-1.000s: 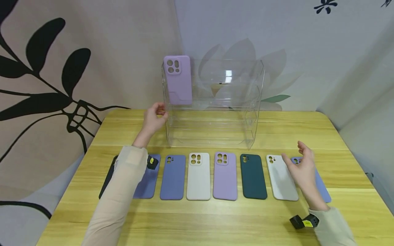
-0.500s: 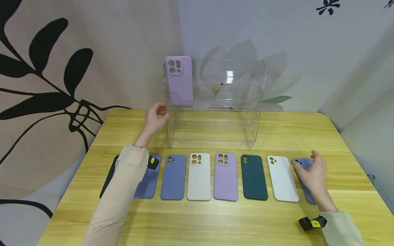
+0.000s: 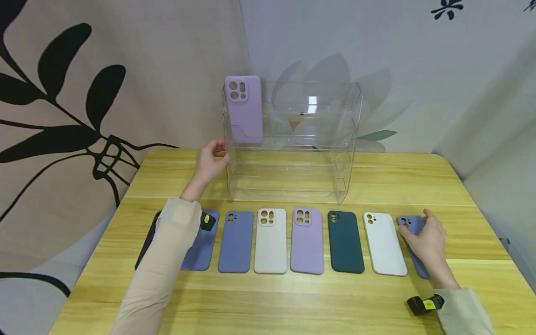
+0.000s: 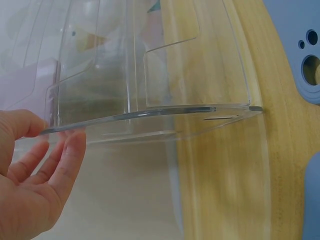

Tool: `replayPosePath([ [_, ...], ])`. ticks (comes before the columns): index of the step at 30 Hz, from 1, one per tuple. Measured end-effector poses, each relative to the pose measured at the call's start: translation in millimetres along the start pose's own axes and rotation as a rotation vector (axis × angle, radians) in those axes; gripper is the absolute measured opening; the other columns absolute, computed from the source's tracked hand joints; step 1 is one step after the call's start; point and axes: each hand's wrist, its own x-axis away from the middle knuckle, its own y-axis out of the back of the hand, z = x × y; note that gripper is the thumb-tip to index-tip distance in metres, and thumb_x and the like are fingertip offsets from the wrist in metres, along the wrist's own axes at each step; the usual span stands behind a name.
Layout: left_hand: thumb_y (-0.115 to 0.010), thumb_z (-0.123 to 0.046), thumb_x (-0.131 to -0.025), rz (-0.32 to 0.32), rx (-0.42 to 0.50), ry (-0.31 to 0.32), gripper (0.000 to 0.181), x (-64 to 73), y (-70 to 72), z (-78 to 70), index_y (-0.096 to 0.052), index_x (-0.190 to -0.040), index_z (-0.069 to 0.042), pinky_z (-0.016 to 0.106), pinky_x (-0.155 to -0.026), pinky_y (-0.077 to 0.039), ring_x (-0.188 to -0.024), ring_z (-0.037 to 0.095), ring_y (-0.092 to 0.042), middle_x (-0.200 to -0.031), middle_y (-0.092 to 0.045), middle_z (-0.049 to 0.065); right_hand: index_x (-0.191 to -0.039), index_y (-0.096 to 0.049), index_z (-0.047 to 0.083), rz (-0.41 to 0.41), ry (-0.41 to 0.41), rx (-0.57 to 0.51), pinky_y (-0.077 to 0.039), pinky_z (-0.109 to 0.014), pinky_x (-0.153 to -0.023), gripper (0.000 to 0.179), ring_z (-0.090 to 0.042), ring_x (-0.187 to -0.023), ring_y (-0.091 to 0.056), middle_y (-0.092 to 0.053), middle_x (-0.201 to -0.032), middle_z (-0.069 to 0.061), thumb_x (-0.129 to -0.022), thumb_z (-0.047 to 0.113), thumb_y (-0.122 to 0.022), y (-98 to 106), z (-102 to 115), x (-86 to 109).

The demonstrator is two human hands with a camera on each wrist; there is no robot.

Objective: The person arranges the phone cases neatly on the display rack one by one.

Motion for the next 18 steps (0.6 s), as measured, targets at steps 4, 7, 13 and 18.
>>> replayPosePath([
  [4,-0.057,0.005,-0.085,-0.010,-0.004,-0.025,0.034,-0.5,-0.6,0.8,-0.053,-0.118,0.012,0.019,-0.070,-0.048,-0.095,0.036,-0.059,-0.109,-0.059,0.027,-0.136,-0.024,-0.017,0.026,-0.012,0.038,-0.033,-0.060,-0.081,0.074,-0.054,-0.105,-0.036,-0.038,-0.122,-0.040,-0.082,0.014,-0.063,1.8,-2.6,-0.4],
  [7,-0.057,0.005,-0.085,-0.018,-0.008,-0.042,0.033,-0.7,-0.8,1.1,-0.053,-0.116,0.012,0.019,-0.070,-0.047,-0.094,0.036,-0.060,-0.107,-0.060,0.027,-0.135,-0.024,-0.018,0.048,-0.019,0.059,-0.034,-0.060,-0.079,0.074,-0.054,-0.104,-0.036,-0.037,-0.122,-0.040,-0.082,0.015,-0.064,3.1,-4.7,-1.1],
  [13,-0.057,0.006,-0.084,-0.022,-0.004,-0.047,0.032,0.0,-0.9,2.1,-0.054,-0.115,0.012,0.017,-0.069,-0.046,-0.093,0.036,-0.060,-0.106,-0.060,0.027,-0.136,-0.023,-0.017,0.105,-0.042,0.088,-0.036,-0.062,-0.077,0.080,-0.056,-0.104,-0.036,-0.036,-0.121,-0.043,-0.082,0.022,-0.068,5.5,-6.8,-4.3],
  [18,-0.057,0.007,-0.083,-0.033,-0.008,-0.065,0.031,0.4,-0.8,2.0,-0.054,-0.113,0.014,0.022,-0.073,-0.049,-0.092,0.037,-0.061,-0.104,-0.061,0.028,-0.135,-0.025,-0.017,0.126,-0.047,0.120,-0.037,-0.061,-0.076,0.083,-0.058,-0.104,-0.037,-0.037,-0.119,-0.044,-0.080,0.025,-0.070,5.9,-7.3,-7.2],
])
